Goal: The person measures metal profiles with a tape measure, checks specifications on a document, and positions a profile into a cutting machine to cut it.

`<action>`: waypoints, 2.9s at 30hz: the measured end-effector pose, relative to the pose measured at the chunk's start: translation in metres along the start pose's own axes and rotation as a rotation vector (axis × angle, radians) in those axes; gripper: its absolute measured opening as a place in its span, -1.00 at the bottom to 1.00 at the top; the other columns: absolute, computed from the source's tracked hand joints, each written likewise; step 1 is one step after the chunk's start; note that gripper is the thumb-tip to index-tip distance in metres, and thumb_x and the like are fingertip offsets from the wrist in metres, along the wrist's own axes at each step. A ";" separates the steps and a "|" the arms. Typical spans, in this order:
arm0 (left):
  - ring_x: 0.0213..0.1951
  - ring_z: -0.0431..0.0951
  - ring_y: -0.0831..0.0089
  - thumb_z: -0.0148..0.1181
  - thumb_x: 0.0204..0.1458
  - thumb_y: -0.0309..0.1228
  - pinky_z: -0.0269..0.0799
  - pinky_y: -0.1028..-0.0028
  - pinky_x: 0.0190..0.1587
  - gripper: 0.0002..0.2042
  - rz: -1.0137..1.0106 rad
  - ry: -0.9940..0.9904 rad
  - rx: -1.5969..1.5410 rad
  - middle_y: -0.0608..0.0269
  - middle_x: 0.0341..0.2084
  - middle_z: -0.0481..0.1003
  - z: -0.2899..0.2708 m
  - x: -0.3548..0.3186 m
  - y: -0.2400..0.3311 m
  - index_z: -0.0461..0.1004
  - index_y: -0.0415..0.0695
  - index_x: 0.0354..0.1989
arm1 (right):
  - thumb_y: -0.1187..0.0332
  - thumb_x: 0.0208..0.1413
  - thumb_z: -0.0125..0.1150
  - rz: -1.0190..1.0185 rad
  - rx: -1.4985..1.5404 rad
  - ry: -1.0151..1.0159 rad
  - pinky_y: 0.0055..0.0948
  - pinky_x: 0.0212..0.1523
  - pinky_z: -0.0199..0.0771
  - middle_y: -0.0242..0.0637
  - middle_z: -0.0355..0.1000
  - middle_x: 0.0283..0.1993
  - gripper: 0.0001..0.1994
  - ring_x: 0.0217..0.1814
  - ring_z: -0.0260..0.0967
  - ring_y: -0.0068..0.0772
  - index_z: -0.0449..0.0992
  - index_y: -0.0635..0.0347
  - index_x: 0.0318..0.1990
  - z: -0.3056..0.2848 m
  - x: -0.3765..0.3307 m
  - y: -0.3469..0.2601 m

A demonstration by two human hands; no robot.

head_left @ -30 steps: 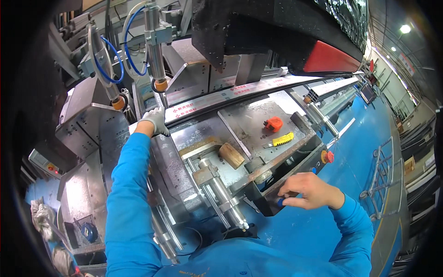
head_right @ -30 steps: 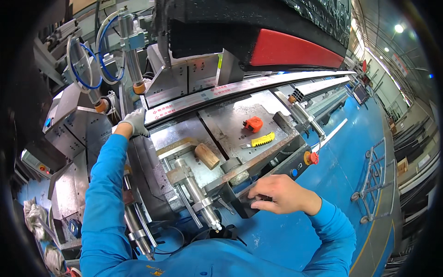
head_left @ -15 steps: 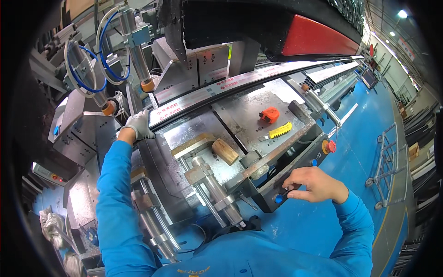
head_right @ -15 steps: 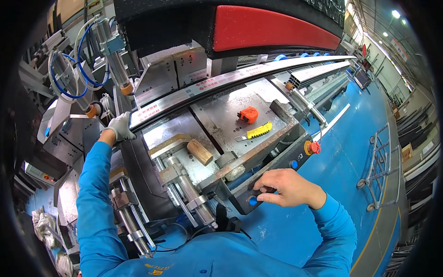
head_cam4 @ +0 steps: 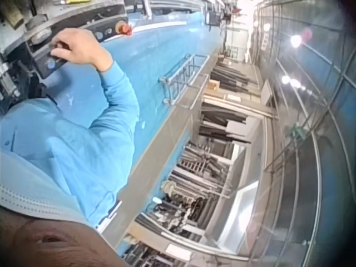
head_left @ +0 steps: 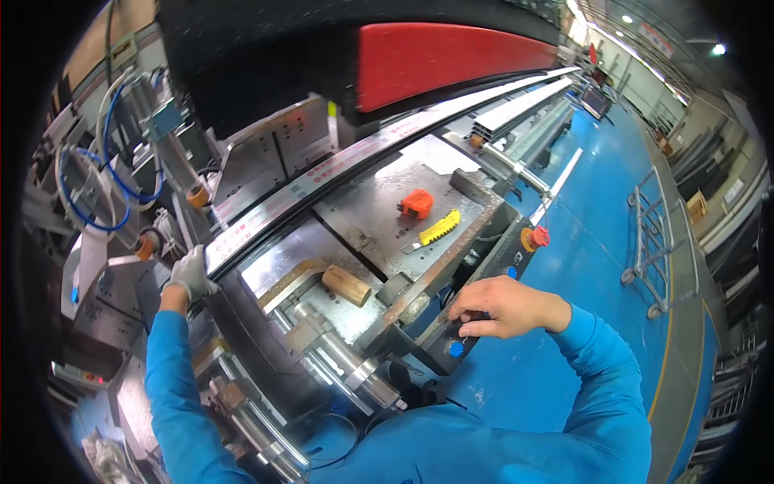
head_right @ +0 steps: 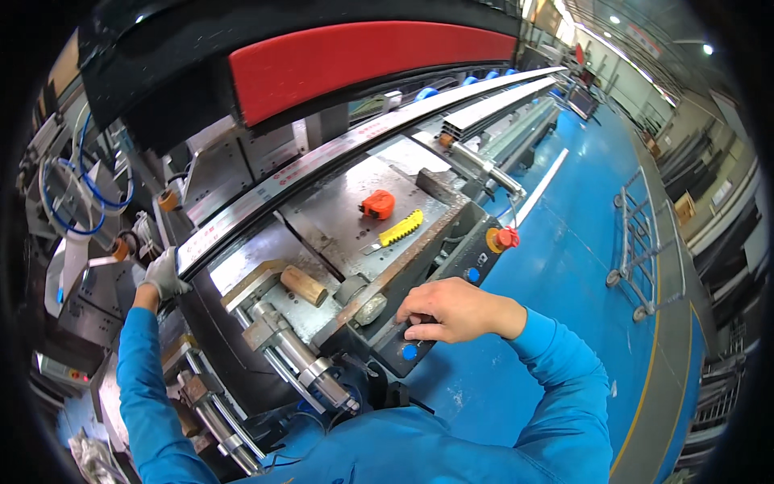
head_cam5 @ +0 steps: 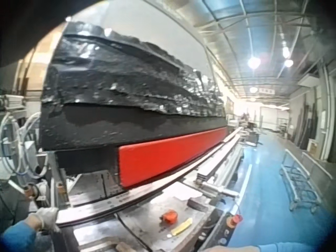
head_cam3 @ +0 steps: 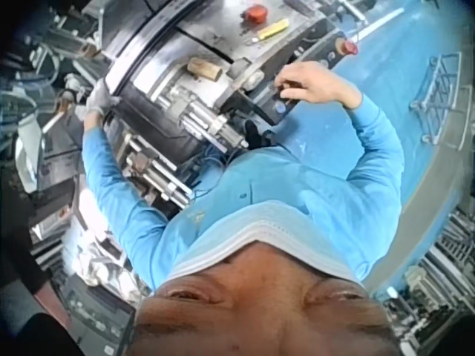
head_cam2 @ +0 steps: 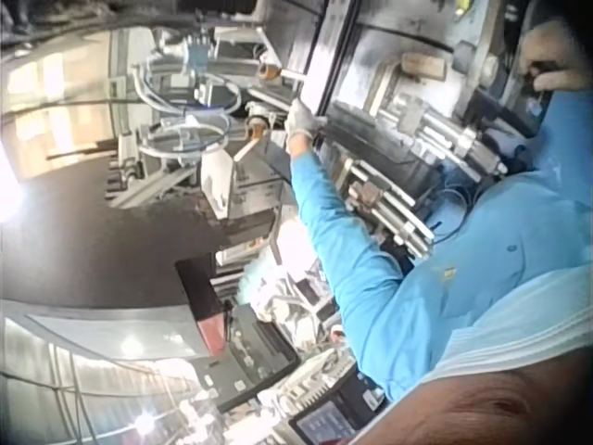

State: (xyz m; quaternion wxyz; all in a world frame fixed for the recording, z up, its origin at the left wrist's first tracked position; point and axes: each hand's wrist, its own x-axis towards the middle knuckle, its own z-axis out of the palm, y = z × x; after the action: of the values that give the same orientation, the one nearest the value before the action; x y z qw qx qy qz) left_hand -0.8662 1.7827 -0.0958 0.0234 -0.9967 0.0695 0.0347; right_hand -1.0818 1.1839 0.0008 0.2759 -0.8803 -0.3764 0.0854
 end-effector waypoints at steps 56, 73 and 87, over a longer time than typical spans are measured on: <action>-0.05 0.62 0.21 0.40 0.11 -0.07 0.56 0.20 0.12 -0.63 0.874 0.332 -0.371 0.14 -0.03 0.60 -0.152 0.046 0.931 0.61 -0.06 -0.07 | 0.54 0.08 0.23 0.395 0.696 0.425 -0.45 -0.43 0.28 -0.29 0.45 -0.47 -0.93 -0.51 0.23 -0.40 0.57 0.24 -0.44 -0.206 -0.443 0.557; -0.31 0.67 0.13 0.25 0.16 -0.16 0.55 0.27 -0.20 -0.70 -1.215 0.709 -0.113 0.13 -0.27 0.72 -0.062 -0.242 0.627 0.72 -0.10 -0.13 | 0.48 0.23 0.21 -0.254 0.457 -0.028 -0.41 -0.26 0.37 -0.28 0.50 -0.29 -0.91 -0.35 0.35 -0.35 0.60 0.25 -0.17 -0.176 -0.358 0.540; -0.21 0.67 0.05 0.15 0.18 0.01 0.53 0.20 -0.11 -0.60 -1.912 0.753 -0.168 0.18 -0.25 0.73 0.046 -0.532 0.343 0.72 -0.05 -0.15 | 0.59 0.14 0.13 -0.744 0.695 -0.318 -0.37 -0.27 0.43 -0.13 0.51 -0.34 -0.90 -0.38 0.36 -0.28 0.57 0.26 -0.30 -0.073 -0.211 0.455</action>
State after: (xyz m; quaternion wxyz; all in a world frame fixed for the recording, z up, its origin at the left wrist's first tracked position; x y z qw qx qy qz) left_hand -1.4428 1.5188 -0.1178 -0.0519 -0.5802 -0.7522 -0.3081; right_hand -0.9236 0.7462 -0.2011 0.5026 -0.5202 -0.6496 0.2339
